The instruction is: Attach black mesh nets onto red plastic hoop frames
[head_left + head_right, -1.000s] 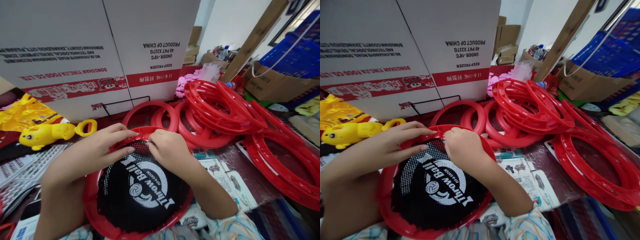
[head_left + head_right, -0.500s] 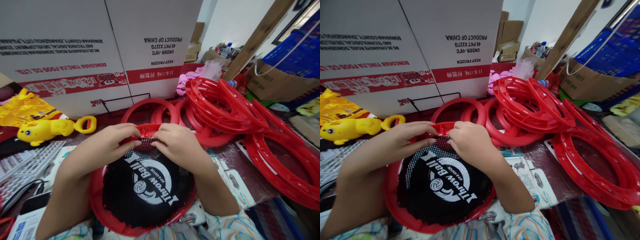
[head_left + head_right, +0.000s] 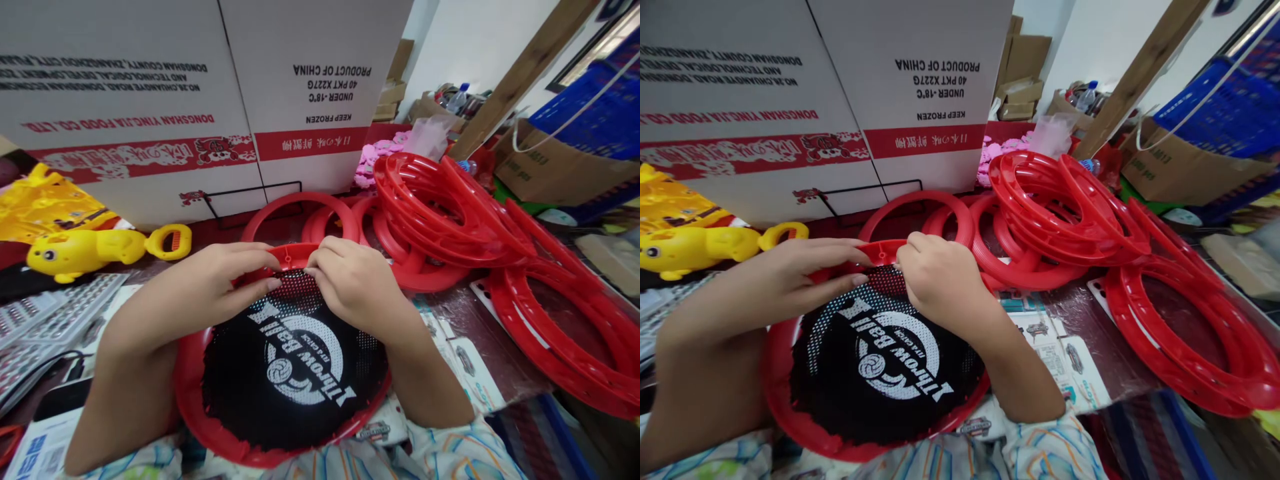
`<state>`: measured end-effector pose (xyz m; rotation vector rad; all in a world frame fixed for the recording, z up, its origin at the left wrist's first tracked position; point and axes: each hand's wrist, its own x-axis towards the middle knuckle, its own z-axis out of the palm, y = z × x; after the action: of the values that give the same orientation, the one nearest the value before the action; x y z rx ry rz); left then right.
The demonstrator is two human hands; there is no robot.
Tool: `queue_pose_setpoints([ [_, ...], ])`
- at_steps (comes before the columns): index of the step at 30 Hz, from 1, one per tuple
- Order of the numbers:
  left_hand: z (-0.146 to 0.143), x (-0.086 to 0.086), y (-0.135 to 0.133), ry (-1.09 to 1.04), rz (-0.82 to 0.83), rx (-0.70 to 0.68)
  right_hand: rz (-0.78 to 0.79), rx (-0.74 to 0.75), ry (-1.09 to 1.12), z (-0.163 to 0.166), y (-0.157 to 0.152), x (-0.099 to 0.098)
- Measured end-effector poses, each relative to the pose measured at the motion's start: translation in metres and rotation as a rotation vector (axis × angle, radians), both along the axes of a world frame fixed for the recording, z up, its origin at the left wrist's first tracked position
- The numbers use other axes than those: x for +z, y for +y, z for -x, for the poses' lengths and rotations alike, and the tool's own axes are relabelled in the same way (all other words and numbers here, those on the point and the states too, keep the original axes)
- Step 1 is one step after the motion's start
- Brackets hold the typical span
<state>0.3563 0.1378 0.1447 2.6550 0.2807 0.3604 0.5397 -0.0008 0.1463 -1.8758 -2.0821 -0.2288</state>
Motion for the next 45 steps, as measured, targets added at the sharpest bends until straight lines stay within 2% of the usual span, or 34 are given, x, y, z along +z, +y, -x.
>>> queue_pose_setpoints([
  [6, -0.003, -0.002, 0.001, -0.015, -0.037, 0.009, -0.018, -0.037, 0.020, 0.001, 0.006, -0.004],
  [26, -0.001, -0.006, -0.003, -0.044, -0.077, 0.016, 0.019, -0.026, 0.058, 0.000, 0.016, -0.008],
  [31, 0.000, -0.010, 0.005, 0.001, -0.065, 0.036, 0.019, 0.004, 0.195, -0.011, 0.007, 0.002],
  [34, 0.008, -0.008, 0.011, 0.022, -0.084, 0.024, -0.006, -0.034, 0.245, -0.021, -0.005, 0.011],
  [40, 0.019, -0.008, 0.016, -0.015, -0.146, 0.005, 0.197, -0.017, 0.153, -0.023, -0.009, 0.013],
  [45, 0.014, -0.002, 0.011, 0.027, -0.112, 0.043, 0.203, 0.022, 0.014, -0.013, 0.000, 0.005],
])
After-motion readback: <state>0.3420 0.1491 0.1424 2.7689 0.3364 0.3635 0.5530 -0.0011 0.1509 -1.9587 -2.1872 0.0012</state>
